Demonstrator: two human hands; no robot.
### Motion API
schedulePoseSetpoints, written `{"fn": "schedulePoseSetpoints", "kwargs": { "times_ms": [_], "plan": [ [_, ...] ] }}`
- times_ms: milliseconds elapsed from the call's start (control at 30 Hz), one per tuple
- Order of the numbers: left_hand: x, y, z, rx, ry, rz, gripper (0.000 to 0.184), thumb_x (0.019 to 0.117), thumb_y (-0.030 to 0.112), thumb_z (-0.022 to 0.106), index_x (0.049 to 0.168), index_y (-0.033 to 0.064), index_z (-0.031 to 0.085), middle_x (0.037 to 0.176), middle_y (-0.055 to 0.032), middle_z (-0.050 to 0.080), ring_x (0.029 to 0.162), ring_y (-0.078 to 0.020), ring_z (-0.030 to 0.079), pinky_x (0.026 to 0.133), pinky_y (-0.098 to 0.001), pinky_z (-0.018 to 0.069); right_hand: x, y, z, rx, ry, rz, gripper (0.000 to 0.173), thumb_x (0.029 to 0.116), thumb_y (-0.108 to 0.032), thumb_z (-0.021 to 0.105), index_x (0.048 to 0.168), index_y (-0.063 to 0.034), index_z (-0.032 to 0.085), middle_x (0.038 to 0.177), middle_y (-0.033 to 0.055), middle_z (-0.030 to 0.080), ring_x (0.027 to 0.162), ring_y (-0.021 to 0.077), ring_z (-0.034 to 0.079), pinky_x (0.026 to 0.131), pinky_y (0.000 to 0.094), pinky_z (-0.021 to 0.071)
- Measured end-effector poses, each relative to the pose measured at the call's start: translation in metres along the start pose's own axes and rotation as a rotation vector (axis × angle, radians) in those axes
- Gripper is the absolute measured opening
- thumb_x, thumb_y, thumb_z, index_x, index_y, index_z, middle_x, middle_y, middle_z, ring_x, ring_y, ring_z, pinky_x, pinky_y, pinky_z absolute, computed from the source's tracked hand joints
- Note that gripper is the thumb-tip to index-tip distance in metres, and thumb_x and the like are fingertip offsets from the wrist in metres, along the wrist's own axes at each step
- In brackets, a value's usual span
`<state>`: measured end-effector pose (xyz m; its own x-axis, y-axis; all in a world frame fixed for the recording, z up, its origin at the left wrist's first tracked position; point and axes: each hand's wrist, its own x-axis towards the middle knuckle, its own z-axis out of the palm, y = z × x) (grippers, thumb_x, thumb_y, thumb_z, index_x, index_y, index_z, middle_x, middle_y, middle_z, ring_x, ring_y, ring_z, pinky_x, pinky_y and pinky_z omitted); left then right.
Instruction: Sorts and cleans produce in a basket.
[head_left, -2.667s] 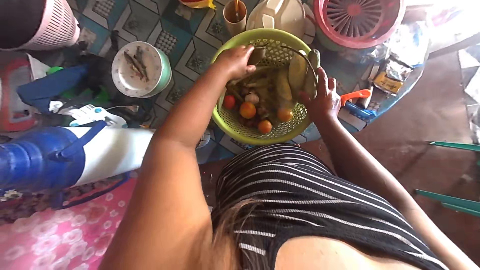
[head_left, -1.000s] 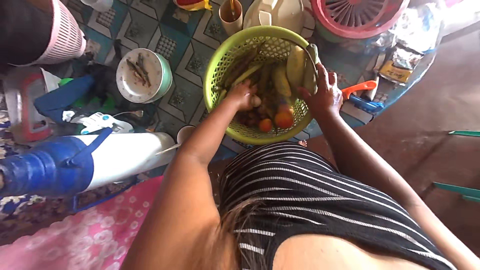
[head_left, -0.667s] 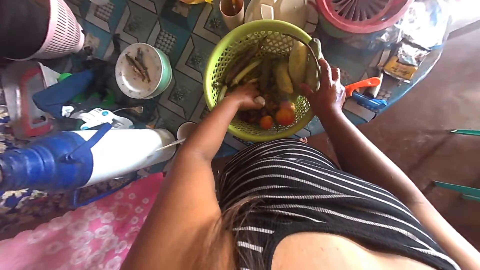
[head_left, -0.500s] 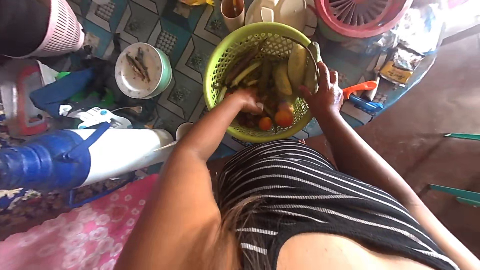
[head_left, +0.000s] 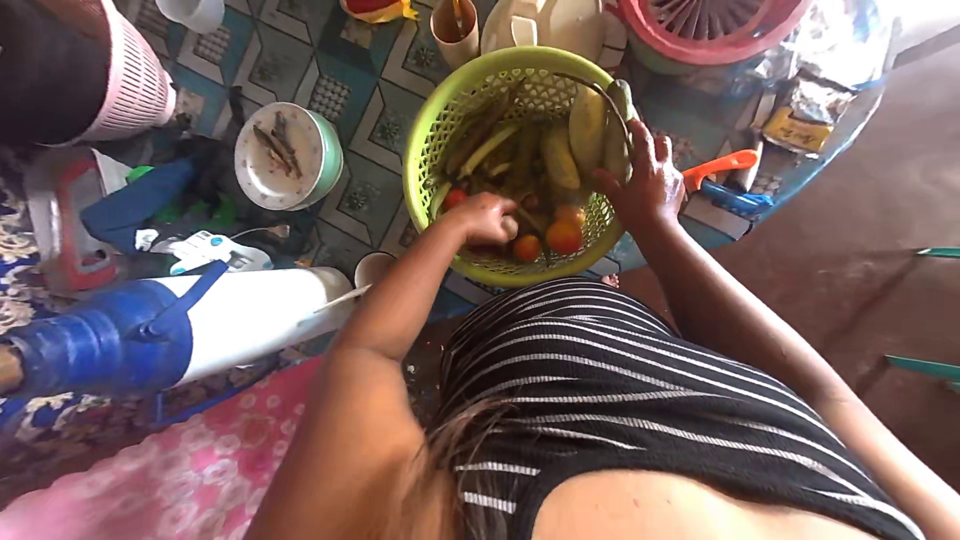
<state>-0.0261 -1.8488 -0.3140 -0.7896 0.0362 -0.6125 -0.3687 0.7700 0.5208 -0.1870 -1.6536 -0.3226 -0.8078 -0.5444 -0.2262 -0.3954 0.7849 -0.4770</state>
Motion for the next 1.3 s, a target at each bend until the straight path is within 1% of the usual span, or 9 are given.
{"fn": "schedulePoseSetpoints", "kwargs": {
  "times_ms": [67, 200, 333, 467, 633, 833, 1000, 1133, 1300],
  "plan": [
    [0.016, 0.01, 0.0, -0.017, 0.033, 0.021, 0.043, 0.0967, 0.008, 0.063, 0.139, 0.0022, 0.061, 0.139, -0.0252, 0.059, 0.131, -0.0409, 0.055, 0.111, -0.0583, 0.0409, 0.0, 0.0, 0.001, -0.005, -0.006, 0.0, 0.076, 0.0953, -0.037, 0.073, 0.159, -0.0198, 0.037, 0.146, 0.0277, 0.05, 0.109, 0.0507, 0.063, 0.085, 0.0682, 0.0491],
    [0.047, 0.032, 0.011, 0.22, -0.106, -0.167, 0.039, 0.0998, 0.027, 0.063, 0.137, 0.0156, 0.066, 0.147, -0.0185, 0.054, 0.133, -0.0401, 0.054, 0.105, -0.0633, 0.0449, -0.001, -0.001, 0.001, -0.017, 0.009, 0.008, 0.077, 0.0946, -0.038, 0.073, 0.16, -0.0212, 0.037, 0.147, 0.0263, 0.05, 0.108, 0.0494, 0.064, 0.085, 0.0674, 0.0501],
    [0.059, 0.052, 0.021, 0.173, -0.057, -0.402, 0.042, 0.0975, 0.028, 0.068, 0.127, -0.0013, 0.066, 0.147, -0.0263, 0.05, 0.129, -0.0451, 0.055, 0.098, -0.0635, 0.0503, 0.0, -0.001, 0.002, -0.028, 0.018, 0.004, 0.078, 0.0945, -0.04, 0.073, 0.16, -0.0214, 0.036, 0.147, 0.0268, 0.049, 0.107, 0.0499, 0.064, 0.084, 0.0666, 0.0505],
    [0.074, 0.067, 0.031, 0.032, 0.056, -0.585, 0.062, 0.0953, 0.013, 0.068, 0.148, -0.0052, 0.04, 0.142, -0.0321, 0.05, 0.127, -0.0492, 0.055, 0.097, -0.0619, 0.0507, -0.001, 0.001, 0.002, -0.013, 0.015, 0.009, 0.076, 0.0946, -0.039, 0.073, 0.16, -0.0217, 0.037, 0.147, 0.026, 0.05, 0.106, 0.0495, 0.064, 0.084, 0.0665, 0.0505],
    [0.066, 0.052, 0.029, 0.27, 0.027, -0.416, 0.034, 0.0967, 0.009, 0.065, 0.13, 0.001, 0.066, 0.155, -0.0202, 0.043, 0.135, -0.0457, 0.048, 0.101, -0.0604, 0.0498, -0.001, 0.001, 0.003, -0.009, 0.025, 0.007, 0.076, 0.0943, -0.039, 0.074, 0.159, -0.0219, 0.038, 0.145, 0.0265, 0.051, 0.105, 0.0496, 0.065, 0.082, 0.0666, 0.0508],
    [0.006, 0.057, -0.03, 0.333, 0.18, -0.46, 0.021, 0.0991, 0.001, 0.056, 0.113, -0.0069, 0.071, 0.15, -0.0258, 0.046, 0.134, -0.0505, 0.048, 0.096, -0.0637, 0.0501, -0.001, 0.001, 0.0, 0.024, 0.01, 0.001, 0.075, 0.0929, -0.036, 0.075, 0.158, -0.0191, 0.041, 0.144, 0.0262, 0.052, 0.109, 0.0504, 0.064, 0.084, 0.068, 0.0497],
    [0.017, 0.012, -0.077, 0.241, 0.468, -0.571, 0.031, 0.0941, 0.0, 0.061, 0.124, -0.0009, 0.069, 0.152, -0.0277, 0.044, 0.134, -0.0513, 0.048, 0.098, -0.0662, 0.0484, 0.0, -0.001, 0.001, 0.006, 0.008, 0.001, 0.075, 0.094, -0.037, 0.074, 0.158, -0.0191, 0.039, 0.145, 0.0258, 0.051, 0.111, 0.0505, 0.063, 0.085, 0.0675, 0.0495],
    [0.033, -0.008, -0.073, 0.187, 0.649, -0.428, 0.038, 0.0974, -0.002, 0.053, 0.132, 0.0042, 0.067, 0.148, -0.0267, 0.048, 0.134, -0.048, 0.048, 0.1, -0.0628, 0.0477, 0.0, -0.002, 0.0, 0.013, 0.011, 0.01, 0.075, 0.0942, -0.037, 0.074, 0.158, -0.0199, 0.039, 0.146, 0.0261, 0.051, 0.109, 0.0502, 0.064, 0.084, 0.0671, 0.0497],
    [0.044, 0.026, -0.006, 0.218, 0.161, -0.248, 0.036, 0.0919, 0.008, 0.069, 0.128, 0.0057, 0.069, 0.135, -0.0227, 0.062, 0.124, -0.0455, 0.059, 0.097, -0.0652, 0.0492, -0.001, 0.0, 0.002, -0.01, 0.014, 0.001, 0.076, 0.0943, -0.039, 0.073, 0.159, -0.0197, 0.038, 0.145, 0.0263, 0.051, 0.107, 0.0503, 0.064, 0.083, 0.0672, 0.0501]
  ]
}}
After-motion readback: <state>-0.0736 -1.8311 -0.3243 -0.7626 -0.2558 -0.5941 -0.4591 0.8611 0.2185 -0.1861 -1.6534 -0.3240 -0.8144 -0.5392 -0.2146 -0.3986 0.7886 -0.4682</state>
